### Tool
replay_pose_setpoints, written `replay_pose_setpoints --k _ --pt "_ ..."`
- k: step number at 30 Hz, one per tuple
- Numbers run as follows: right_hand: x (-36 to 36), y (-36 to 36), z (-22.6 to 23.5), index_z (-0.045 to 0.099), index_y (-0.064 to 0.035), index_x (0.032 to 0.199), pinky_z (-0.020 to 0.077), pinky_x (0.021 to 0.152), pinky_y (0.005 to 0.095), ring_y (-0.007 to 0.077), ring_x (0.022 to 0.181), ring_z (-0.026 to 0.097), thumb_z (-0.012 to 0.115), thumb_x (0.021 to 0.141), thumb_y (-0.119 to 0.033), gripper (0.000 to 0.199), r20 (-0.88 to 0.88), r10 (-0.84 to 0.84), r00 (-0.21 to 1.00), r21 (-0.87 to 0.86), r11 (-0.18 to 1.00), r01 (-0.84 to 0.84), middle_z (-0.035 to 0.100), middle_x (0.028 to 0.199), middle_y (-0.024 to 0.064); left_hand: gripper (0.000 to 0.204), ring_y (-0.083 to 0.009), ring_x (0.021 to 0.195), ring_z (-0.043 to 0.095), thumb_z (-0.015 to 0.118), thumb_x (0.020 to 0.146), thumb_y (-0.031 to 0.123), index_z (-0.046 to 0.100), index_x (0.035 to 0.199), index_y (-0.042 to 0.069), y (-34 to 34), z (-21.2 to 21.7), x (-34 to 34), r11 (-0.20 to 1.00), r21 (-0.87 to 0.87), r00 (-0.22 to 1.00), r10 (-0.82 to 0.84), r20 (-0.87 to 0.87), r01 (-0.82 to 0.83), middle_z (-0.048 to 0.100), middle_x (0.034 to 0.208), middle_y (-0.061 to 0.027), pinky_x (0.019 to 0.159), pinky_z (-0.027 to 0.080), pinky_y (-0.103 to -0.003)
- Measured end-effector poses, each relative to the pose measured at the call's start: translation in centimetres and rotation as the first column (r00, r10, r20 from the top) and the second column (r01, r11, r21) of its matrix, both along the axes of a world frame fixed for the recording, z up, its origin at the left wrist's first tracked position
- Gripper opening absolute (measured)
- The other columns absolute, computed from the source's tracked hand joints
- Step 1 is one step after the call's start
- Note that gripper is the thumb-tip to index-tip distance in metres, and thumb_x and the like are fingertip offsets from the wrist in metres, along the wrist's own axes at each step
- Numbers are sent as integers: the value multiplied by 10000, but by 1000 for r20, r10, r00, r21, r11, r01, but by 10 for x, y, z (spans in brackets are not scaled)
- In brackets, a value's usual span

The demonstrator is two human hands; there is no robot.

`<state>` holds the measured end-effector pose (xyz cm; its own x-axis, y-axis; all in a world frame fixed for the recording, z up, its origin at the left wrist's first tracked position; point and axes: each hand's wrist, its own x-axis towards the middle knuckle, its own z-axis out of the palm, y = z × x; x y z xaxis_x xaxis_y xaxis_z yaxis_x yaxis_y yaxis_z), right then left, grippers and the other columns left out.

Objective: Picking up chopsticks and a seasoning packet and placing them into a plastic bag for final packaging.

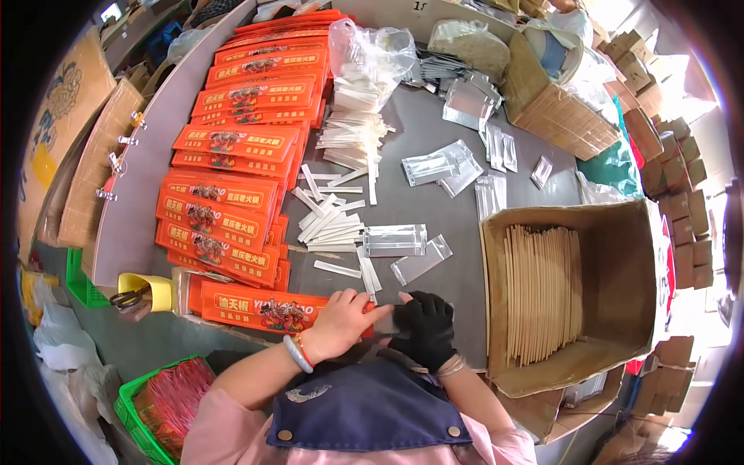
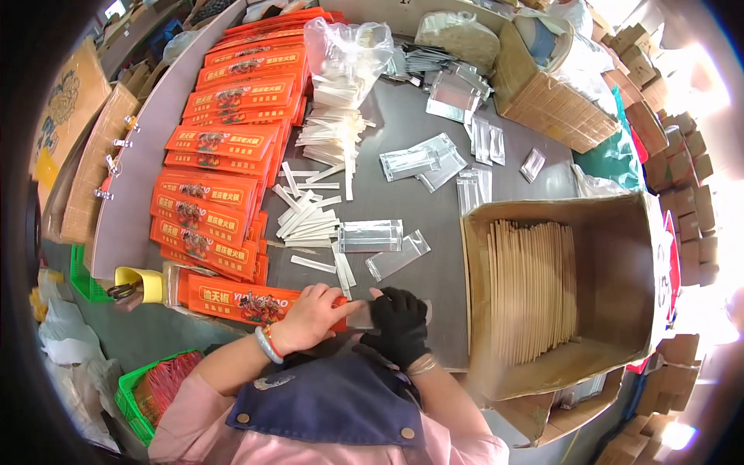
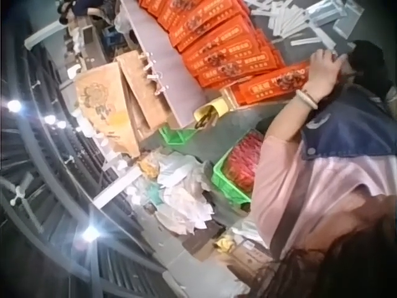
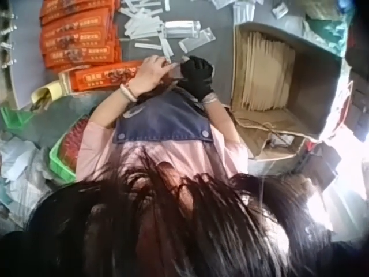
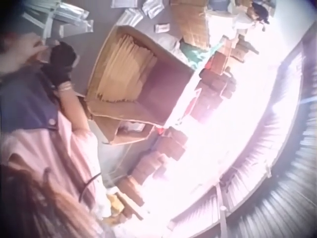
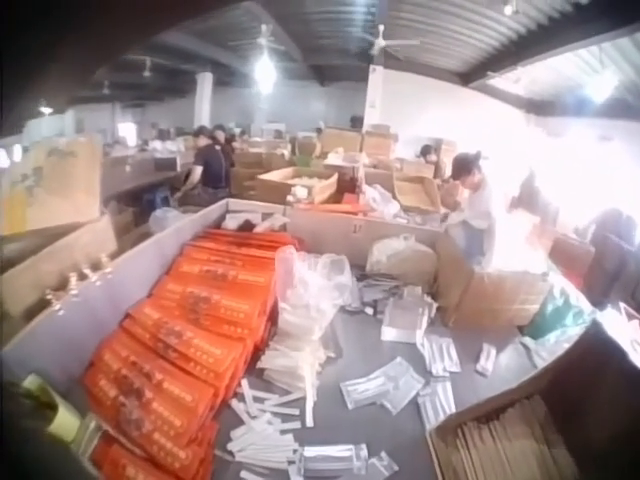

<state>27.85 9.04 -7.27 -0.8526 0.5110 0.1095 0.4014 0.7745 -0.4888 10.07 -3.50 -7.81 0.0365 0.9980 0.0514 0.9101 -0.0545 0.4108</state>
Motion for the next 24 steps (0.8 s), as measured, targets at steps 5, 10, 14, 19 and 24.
replay_pose_setpoints --k 5,10,14,19,24 --pt "24 29 16 579 -110 1108 398 877 449 274 1021 554 848 606 -363 624 45 101 994 126 986 -106 599 1063 69 284 -297 916 560 750 588 167 600 822 106 21 51 -43 979 -82 983 -184 20 185 549 941 -120 784 480 -422" --pt "48 40 33 589 -100 1039 382 864 447 274 964 560 835 597 -327 555 43 -138 990 24 990 137 594 1014 56 389 -405 1203 451 745 647 79 637 1020 66 15 78 -115 936 254 945 286 -156 -242 483 1269 -191 999 395 -511" --pt "38 19 40 610 -118 1042 357 915 450 268 979 560 818 617 -372 538 94 -97 991 77 993 90 595 1019 55 991 -489 1338 289 843 623 521 440 1400 58 -40 -8 -24 827 16 827 562 -8 -562 334 1449 -226 1081 214 -654" --pt "37 17 40 615 -110 1084 342 933 450 271 987 564 798 642 -417 568 174 12 985 97 995 -29 601 1033 60 1080 -448 1387 250 860 612 513 381 1431 -2 -46 -35 -13 776 -70 761 628 163 -626 332 1471 -222 1142 151 -591" --pt "20 5 17 623 -94 1096 341 943 479 285 1011 571 774 680 -462 575 127 135 983 -107 987 -122 611 1014 97 1042 -427 1402 250 875 618 464 405 1412 -19 -40 -29 -16 790 -133 753 612 242 -599 349 1489 -211 1163 142 -551"
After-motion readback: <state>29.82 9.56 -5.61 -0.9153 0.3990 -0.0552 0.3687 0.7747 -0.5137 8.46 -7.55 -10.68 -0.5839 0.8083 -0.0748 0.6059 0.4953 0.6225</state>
